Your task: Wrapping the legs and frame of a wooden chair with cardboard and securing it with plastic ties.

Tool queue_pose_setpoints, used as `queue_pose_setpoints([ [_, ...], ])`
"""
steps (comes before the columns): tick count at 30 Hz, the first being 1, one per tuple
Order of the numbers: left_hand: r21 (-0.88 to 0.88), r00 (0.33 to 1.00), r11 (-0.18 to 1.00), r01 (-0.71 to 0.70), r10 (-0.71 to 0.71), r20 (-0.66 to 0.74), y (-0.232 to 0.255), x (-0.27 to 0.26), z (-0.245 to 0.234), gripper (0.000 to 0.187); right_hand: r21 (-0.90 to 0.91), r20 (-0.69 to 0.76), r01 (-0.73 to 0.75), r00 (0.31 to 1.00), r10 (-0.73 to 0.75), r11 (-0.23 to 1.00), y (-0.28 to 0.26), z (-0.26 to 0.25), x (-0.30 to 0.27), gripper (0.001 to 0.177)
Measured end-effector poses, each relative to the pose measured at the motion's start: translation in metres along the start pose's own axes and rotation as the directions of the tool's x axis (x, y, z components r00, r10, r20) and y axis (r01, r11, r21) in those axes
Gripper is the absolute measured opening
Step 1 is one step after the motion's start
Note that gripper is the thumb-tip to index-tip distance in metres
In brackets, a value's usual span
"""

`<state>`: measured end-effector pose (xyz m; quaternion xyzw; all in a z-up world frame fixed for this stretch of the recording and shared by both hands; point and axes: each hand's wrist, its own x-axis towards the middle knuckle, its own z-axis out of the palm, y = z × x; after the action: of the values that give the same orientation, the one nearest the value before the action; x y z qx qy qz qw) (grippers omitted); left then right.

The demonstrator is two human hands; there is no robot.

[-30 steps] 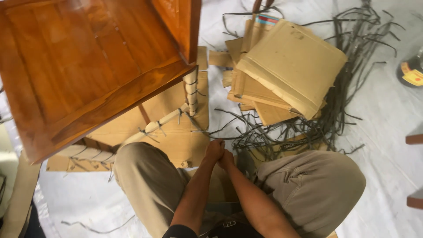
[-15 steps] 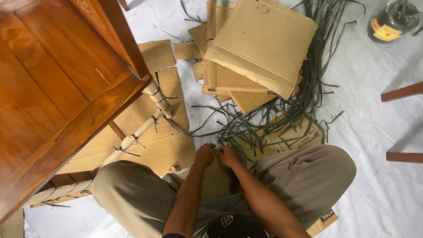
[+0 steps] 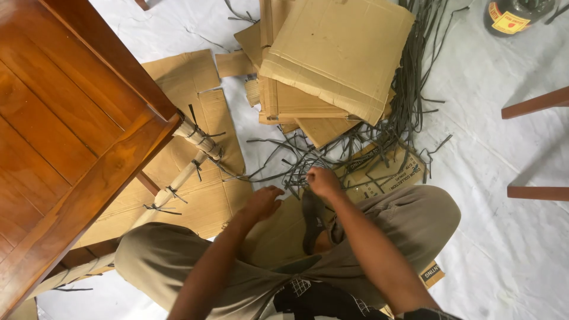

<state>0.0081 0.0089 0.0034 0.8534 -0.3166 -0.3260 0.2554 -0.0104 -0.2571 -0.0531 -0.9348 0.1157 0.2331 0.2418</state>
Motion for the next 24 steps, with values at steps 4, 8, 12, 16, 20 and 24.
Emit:
queue_pose_setpoints([
  [4,0.015,1.0,1.0,0.01,-0.01,-0.021,-0.003,-0.015,-0.031,0.034,-0.085,-0.003,-0.115,0.993,0.115,0.99,0.027,-0.016,0.033,0.031],
  [8,-0.12,0.986,0.988,0.092,-0.107,-0.127,-0.026,-0.007,-0.007,0.034,0.036,0.023,-0.107,0.994,0.107,0.994,0.048,0.027,0.061,0.035],
  [12,-0.087,0.983,0.982,0.168,-0.174,-0.059,-0.038,0.006,0.035,0.034,-0.09,0.213,-0.127,0.966,0.143,0.988,0.056,0.069,0.065,0.047],
  [16,-0.087,0.983,0.98,0.179,-0.181,-0.018,-0.036,0.003,0.052,0.034,-0.113,0.203,-0.062,0.976,0.084,0.992,0.064,0.09,0.07,0.05],
  [20,-0.097,0.98,0.975,0.199,-0.201,-0.014,-0.034,0.005,0.049,0.035,0.036,0.023,-0.015,1.0,0.014,0.999,-0.015,0.03,0.032,0.045],
  [24,-0.249,0.927,0.934,0.256,-0.31,-0.21,-0.03,0.006,0.04,0.033,0.17,-0.266,0.317,0.927,-0.266,0.933,-0.065,0.007,0.014,0.031],
])
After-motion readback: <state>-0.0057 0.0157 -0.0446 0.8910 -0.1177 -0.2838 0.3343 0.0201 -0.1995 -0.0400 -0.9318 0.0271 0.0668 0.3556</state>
